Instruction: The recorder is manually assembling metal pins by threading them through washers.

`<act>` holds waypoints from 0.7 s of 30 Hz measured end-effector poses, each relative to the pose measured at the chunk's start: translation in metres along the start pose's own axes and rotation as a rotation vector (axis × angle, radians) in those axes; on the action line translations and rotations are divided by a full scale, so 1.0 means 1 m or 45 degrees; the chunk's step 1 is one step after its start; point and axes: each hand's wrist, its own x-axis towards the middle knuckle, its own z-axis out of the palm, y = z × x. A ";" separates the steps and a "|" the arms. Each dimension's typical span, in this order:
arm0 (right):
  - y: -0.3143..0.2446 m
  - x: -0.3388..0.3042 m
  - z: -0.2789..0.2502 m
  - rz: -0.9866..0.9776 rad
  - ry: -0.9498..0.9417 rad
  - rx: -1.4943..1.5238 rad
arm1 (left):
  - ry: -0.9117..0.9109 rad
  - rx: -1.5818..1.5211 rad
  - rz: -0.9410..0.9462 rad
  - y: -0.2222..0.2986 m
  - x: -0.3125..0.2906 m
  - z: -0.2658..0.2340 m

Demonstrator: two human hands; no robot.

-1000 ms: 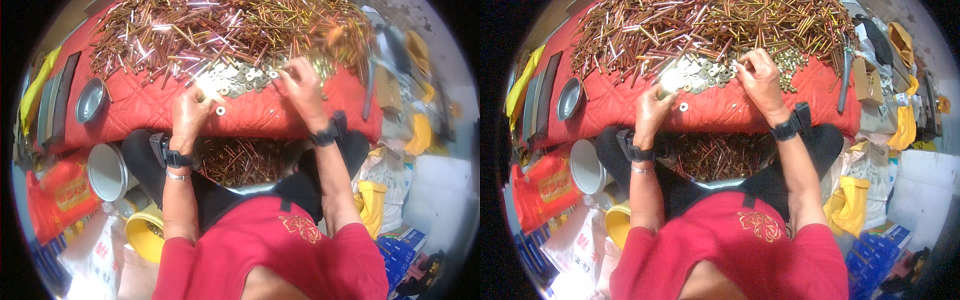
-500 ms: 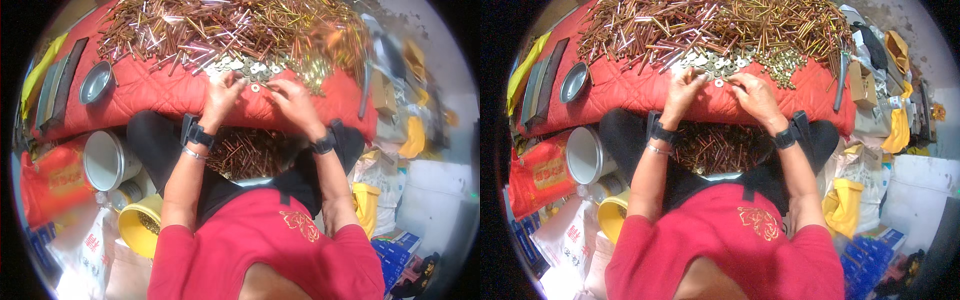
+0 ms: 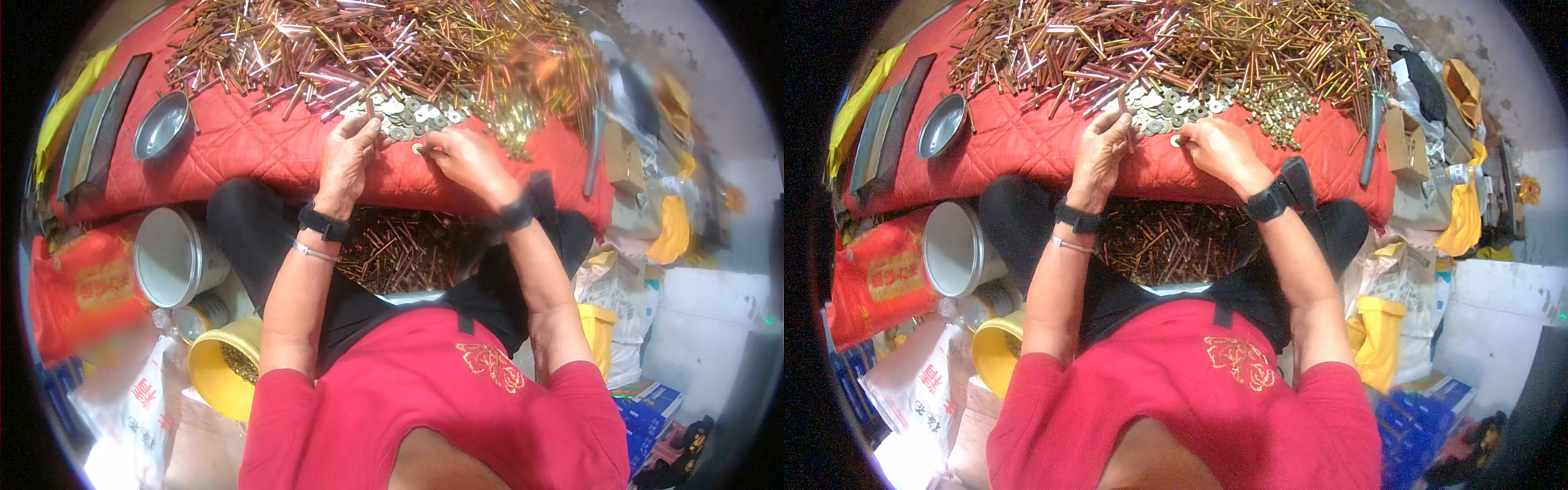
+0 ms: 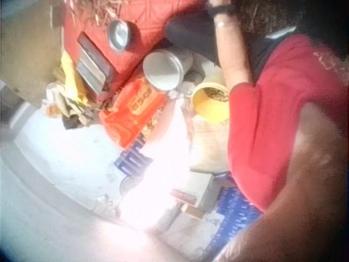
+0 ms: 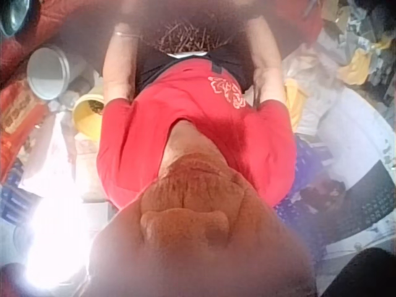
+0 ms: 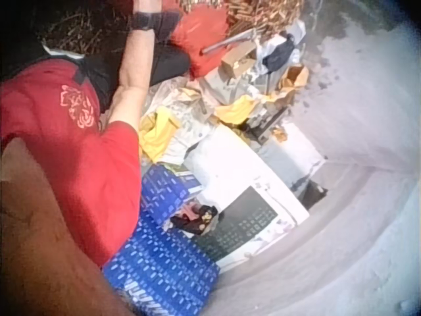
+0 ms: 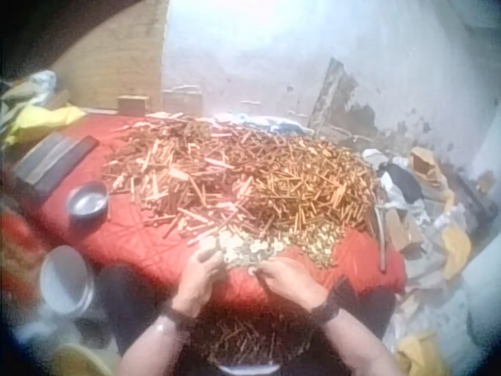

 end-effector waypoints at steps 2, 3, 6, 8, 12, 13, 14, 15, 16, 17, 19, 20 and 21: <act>-0.004 0.012 -0.001 -0.006 -0.096 -0.176 | -0.012 -0.062 0.002 0.001 -0.001 -0.001; -0.006 0.021 -0.002 -0.009 -0.143 -0.265 | -0.047 -0.108 0.025 -0.003 0.001 -0.003; -0.012 0.052 -0.003 0.048 -0.377 -0.448 | -0.063 -0.247 -0.025 -0.002 0.001 0.000; -0.011 0.052 -0.006 -0.088 -0.357 -0.380 | -0.050 -0.352 -0.071 0.001 -0.001 0.001; 0.004 0.028 -0.007 -0.130 -0.320 -0.190 | -0.105 -0.471 -0.144 -0.003 0.002 0.000; 0.014 0.018 -0.004 -0.179 -0.234 -0.053 | -0.141 -0.477 -0.171 -0.006 0.005 0.001; 0.015 0.012 -0.003 -0.110 -0.102 0.122 | -0.185 -0.415 -0.185 -0.009 0.006 -0.005; 0.016 0.005 -0.002 -0.041 0.030 0.296 | -0.228 -0.352 -0.199 -0.012 0.007 -0.012; 0.012 0.000 -0.004 0.032 0.161 0.469 | -0.273 -0.291 -0.215 -0.010 0.005 -0.011; 0.010 -0.003 -0.007 0.122 0.191 0.641 | -0.263 -0.265 -0.229 -0.009 0.004 -0.008; 0.005 -0.009 -0.017 0.311 0.261 0.988 | -0.248 -0.206 -0.263 -0.006 -0.002 0.002; 0.003 -0.010 -0.017 0.265 0.269 1.055 | -0.291 -0.179 -0.247 -0.005 -0.003 0.005; -0.001 -0.011 -0.020 0.251 0.253 1.028 | -0.310 -0.139 -0.250 -0.004 -0.003 0.006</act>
